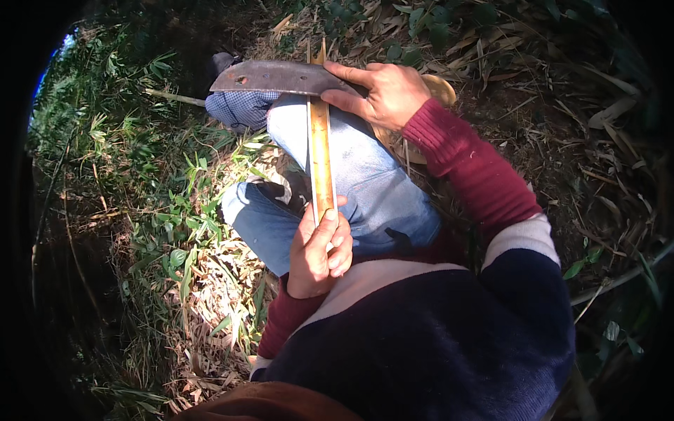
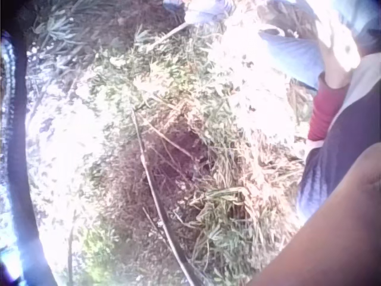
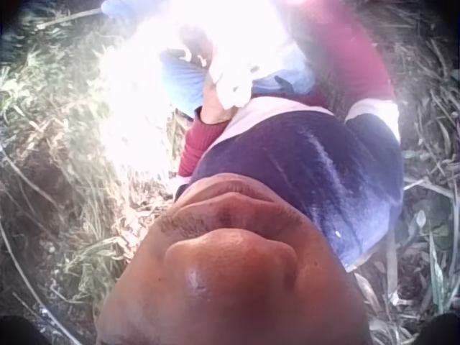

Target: The person sits on the ground in a forest and uses a large machete to sharpen a small wooden stick. They repeatedly rub the stick against the blade's edge and inspect the tool's surface. Another person is visible working in the background.

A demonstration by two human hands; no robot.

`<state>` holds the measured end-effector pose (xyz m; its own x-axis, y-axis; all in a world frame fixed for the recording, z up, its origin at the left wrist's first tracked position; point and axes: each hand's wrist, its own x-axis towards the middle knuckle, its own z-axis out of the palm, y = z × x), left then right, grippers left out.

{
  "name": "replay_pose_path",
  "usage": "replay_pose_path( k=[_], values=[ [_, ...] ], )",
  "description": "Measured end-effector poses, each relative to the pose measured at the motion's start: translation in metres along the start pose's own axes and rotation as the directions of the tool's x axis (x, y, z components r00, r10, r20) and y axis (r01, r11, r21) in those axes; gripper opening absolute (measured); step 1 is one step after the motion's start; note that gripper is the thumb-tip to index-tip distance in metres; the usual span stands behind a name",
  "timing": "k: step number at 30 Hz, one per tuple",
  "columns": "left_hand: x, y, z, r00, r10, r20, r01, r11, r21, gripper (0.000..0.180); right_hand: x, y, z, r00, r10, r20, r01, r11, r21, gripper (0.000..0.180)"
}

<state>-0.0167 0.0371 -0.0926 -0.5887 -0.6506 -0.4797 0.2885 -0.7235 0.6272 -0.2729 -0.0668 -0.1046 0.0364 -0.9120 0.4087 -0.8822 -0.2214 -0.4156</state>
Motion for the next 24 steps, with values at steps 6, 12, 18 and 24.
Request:
replay_pose_path(
  k=[6,12,18,24],
  values=[
    [-0.001,-0.004,0.0,1.0,-0.001,-0.019,0.001,1.0,0.017,0.03,-0.083,-0.05,-0.028,0.979,-0.195,0.066,0.193,0.981,0.031,0.065],
    [0.002,-0.005,-0.005,1.0,-0.003,0.029,0.003,1.0,-0.027,0.031,-0.025,-0.014,-0.021,1.0,0.003,0.031,0.0,0.997,-0.078,0.06],
    [0.001,0.004,0.002,1.0,0.006,0.013,-0.006,1.0,-0.009,0.032,0.031,0.012,-0.015,0.986,0.099,0.132,-0.106,0.993,0.049,0.054],
    [0.003,-0.008,-0.001,0.999,0.01,-0.033,-0.008,0.999,0.044,0.029,-0.079,-0.045,-0.021,0.964,-0.232,0.127,0.207,0.961,0.185,0.066]
  ],
)
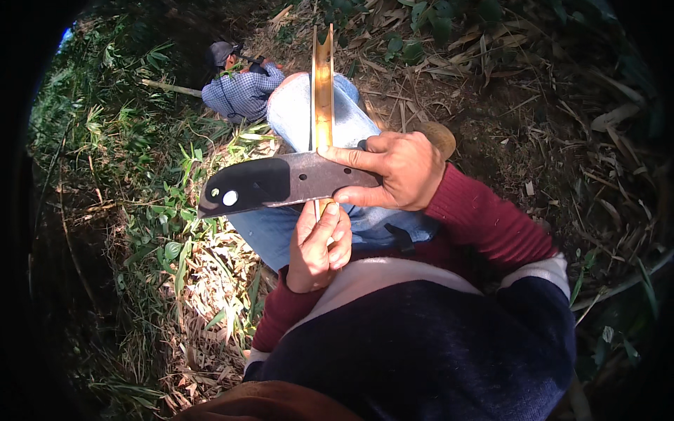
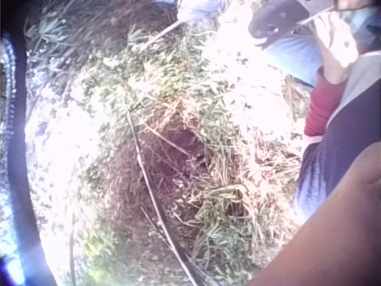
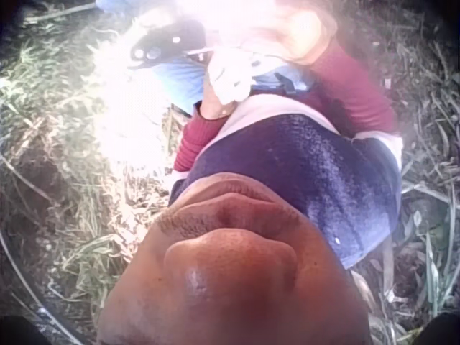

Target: The person sits on the ground in a forest and uses a large machete to sharpen a small wooden stick. They repeatedly rub the stick against the blade's edge and inspect the tool's surface. Another person is visible working in the background.

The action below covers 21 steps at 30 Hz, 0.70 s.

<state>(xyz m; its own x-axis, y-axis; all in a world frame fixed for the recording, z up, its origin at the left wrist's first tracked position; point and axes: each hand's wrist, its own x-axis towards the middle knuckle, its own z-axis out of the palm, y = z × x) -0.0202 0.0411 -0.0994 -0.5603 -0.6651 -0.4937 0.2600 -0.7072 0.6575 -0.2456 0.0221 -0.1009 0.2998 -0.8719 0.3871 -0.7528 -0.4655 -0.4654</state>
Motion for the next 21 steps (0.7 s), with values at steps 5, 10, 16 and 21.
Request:
replay_pose_path(
  k=[5,10,16,21],
  values=[
    [0.0,0.004,-0.005,0.997,-0.011,0.073,0.012,1.0,-0.014,0.028,0.025,0.006,-0.009,0.997,0.014,-0.078,-0.035,0.962,-0.272,0.067],
    [-0.001,0.01,0.0,0.997,-0.005,0.079,0.01,0.998,-0.066,0.033,0.096,0.084,-0.014,0.932,0.333,-0.143,-0.354,0.921,-0.165,0.066],
    [-0.002,0.008,-0.004,0.997,-0.03,0.068,0.037,0.995,-0.092,0.034,0.062,0.046,-0.02,0.983,0.179,0.034,-0.173,0.975,-0.137,0.065],
    [-0.001,0.002,-0.005,0.999,-0.043,0.033,0.044,0.999,-0.027,0.033,0.006,-0.003,-0.012,0.996,-0.05,0.075,0.056,0.994,-0.094,0.072]
  ],
)
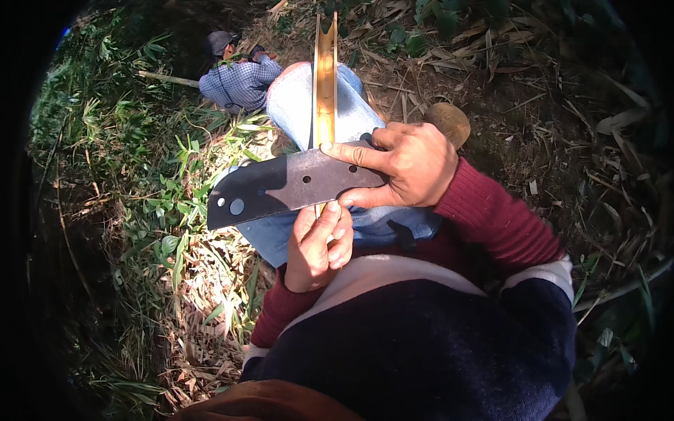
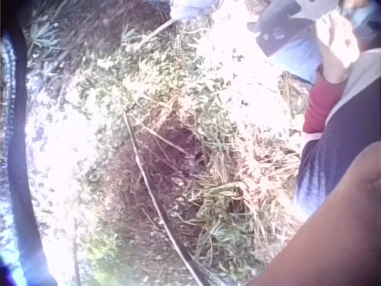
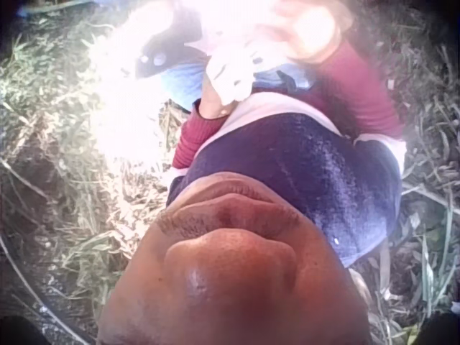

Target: The person sits on the ground in a forest and uses a large machete to sharpen a small wooden stick. They repeatedly rub the stick against the blade's edge and inspect the tool's surface. Another person is visible working in the background.

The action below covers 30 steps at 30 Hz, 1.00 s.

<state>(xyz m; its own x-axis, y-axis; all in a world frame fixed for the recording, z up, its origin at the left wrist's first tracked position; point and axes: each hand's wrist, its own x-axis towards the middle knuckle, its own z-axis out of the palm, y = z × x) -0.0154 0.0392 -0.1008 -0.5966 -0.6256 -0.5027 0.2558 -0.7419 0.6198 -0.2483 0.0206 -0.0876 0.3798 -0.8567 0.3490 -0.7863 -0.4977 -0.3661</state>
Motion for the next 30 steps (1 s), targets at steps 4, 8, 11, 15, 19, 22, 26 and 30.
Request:
replay_pose_path(
  k=[4,8,11,15,19,22,26,30],
  values=[
    [0.001,0.004,0.002,0.999,0.017,0.029,-0.018,0.999,0.033,0.033,0.032,0.028,-0.002,0.99,0.063,-0.128,-0.085,0.981,-0.176,0.066],
    [-0.003,0.01,0.009,1.0,0.015,0.007,-0.015,0.999,-0.029,0.034,0.082,0.088,0.004,0.95,0.273,-0.15,-0.289,0.952,-0.1,0.066],
    [-0.005,0.014,0.011,1.0,0.0,-0.011,-0.001,0.998,-0.058,0.033,0.089,0.075,-0.006,0.943,0.326,-0.065,-0.332,0.936,-0.12,0.057],
    [-0.004,0.009,0.009,1.0,-0.002,-0.006,0.001,0.998,-0.064,0.033,0.031,0.031,-0.003,0.995,0.091,-0.04,-0.093,0.995,-0.046,0.063],
    [-0.001,0.004,0.002,0.999,0.019,0.035,-0.019,1.0,-0.014,0.035,0.009,0.014,0.003,0.997,0.031,-0.065,-0.038,0.993,-0.11,0.072],
    [0.001,0.003,0.005,0.998,0.053,0.029,-0.054,0.998,0.035,0.035,0.041,0.044,-0.001,0.97,0.206,-0.132,-0.228,0.956,-0.185,0.061],
    [-0.001,0.008,0.011,0.999,0.053,0.002,-0.053,0.998,0.035,0.035,0.094,0.105,-0.011,0.863,0.498,-0.085,-0.505,0.853,-0.133,0.061],
    [-0.001,0.004,0.007,0.999,0.05,-0.017,-0.049,0.998,0.046,0.031,0.062,0.09,0.0,0.931,0.34,-0.134,-0.347,0.938,-0.028,0.057]
  ],
)
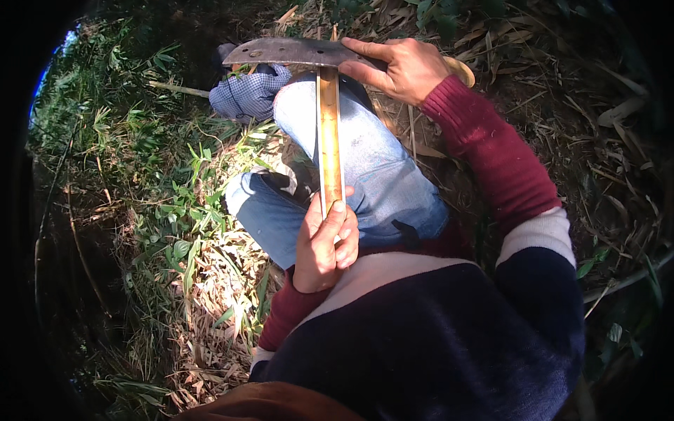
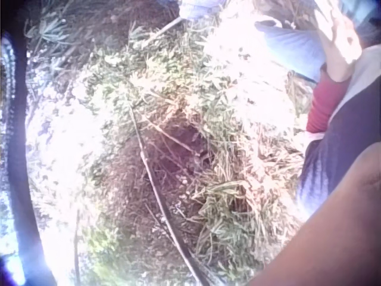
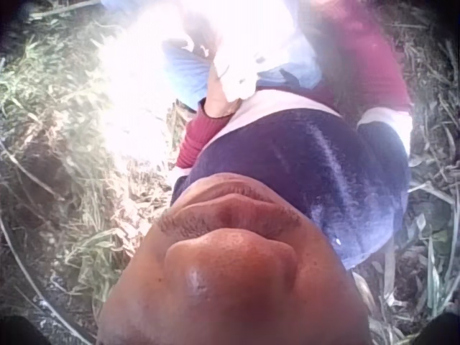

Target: The person sits on the ground in a forest and uses a large machete to sharpen a small wooden stick. They repeatedly rub the stick against the blade's edge and inspect the tool's surface. Another person is visible working in the background.

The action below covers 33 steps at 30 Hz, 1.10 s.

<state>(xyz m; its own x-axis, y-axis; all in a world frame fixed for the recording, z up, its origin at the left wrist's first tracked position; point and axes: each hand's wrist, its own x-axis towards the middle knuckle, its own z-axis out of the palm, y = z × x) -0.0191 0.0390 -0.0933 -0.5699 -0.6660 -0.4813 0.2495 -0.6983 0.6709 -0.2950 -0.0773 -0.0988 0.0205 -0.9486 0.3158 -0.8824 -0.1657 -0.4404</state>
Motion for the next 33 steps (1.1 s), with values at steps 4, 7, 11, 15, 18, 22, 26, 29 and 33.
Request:
replay_pose_path(
  k=[4,7,11,15,18,22,26,29,33],
  values=[
    [0.001,-0.003,0.002,1.0,0.004,-0.001,-0.004,0.999,0.049,0.03,-0.08,-0.043,-0.004,0.969,-0.246,-0.013,0.246,0.963,0.111,0.065],
    [0.002,-0.006,0.001,0.998,0.06,-0.014,-0.057,0.985,0.165,0.031,-0.086,-0.047,-0.001,0.955,-0.28,-0.094,0.283,0.959,0.02,0.067],
    [0.002,-0.006,0.007,0.993,0.114,-0.012,-0.108,0.966,0.235,0.035,-0.028,-0.021,0.005,0.983,-0.121,-0.136,0.109,0.99,-0.094,0.056],
    [0.001,-0.003,0.009,0.991,0.133,-0.003,-0.13,0.974,0.187,0.036,0.023,0.004,0.012,0.994,0.015,-0.106,-0.023,0.996,-0.083,0.056],
    [-0.001,-0.002,0.008,0.996,0.091,-0.023,-0.086,0.981,0.172,0.036,0.004,-0.007,0.007,0.997,-0.045,-0.069,0.046,0.999,0.01,0.059],
    [0.001,-0.006,0.006,0.996,0.087,-0.016,-0.084,0.982,0.166,0.035,-0.077,-0.051,0.001,0.977,-0.212,0.003,0.212,0.977,0.015,0.065],
    [0.001,-0.012,0.003,0.992,0.125,-0.004,-0.121,0.968,0.218,0.035,-0.061,-0.045,0.001,0.971,-0.21,-0.112,0.206,0.978,-0.045,0.064],
    [0.003,-0.009,0.005,0.992,0.128,0.006,-0.126,0.97,0.207,0.036,0.002,-0.007,0.011,0.991,0.003,-0.134,0.0,1.0,0.018,0.054],
    [0.0,-0.004,0.006,0.995,0.102,-0.007,-0.099,0.979,0.176,0.036,0.027,-0.001,0.012,0.996,0.087,-0.031,-0.089,0.995,-0.044,0.056]
  ],
)
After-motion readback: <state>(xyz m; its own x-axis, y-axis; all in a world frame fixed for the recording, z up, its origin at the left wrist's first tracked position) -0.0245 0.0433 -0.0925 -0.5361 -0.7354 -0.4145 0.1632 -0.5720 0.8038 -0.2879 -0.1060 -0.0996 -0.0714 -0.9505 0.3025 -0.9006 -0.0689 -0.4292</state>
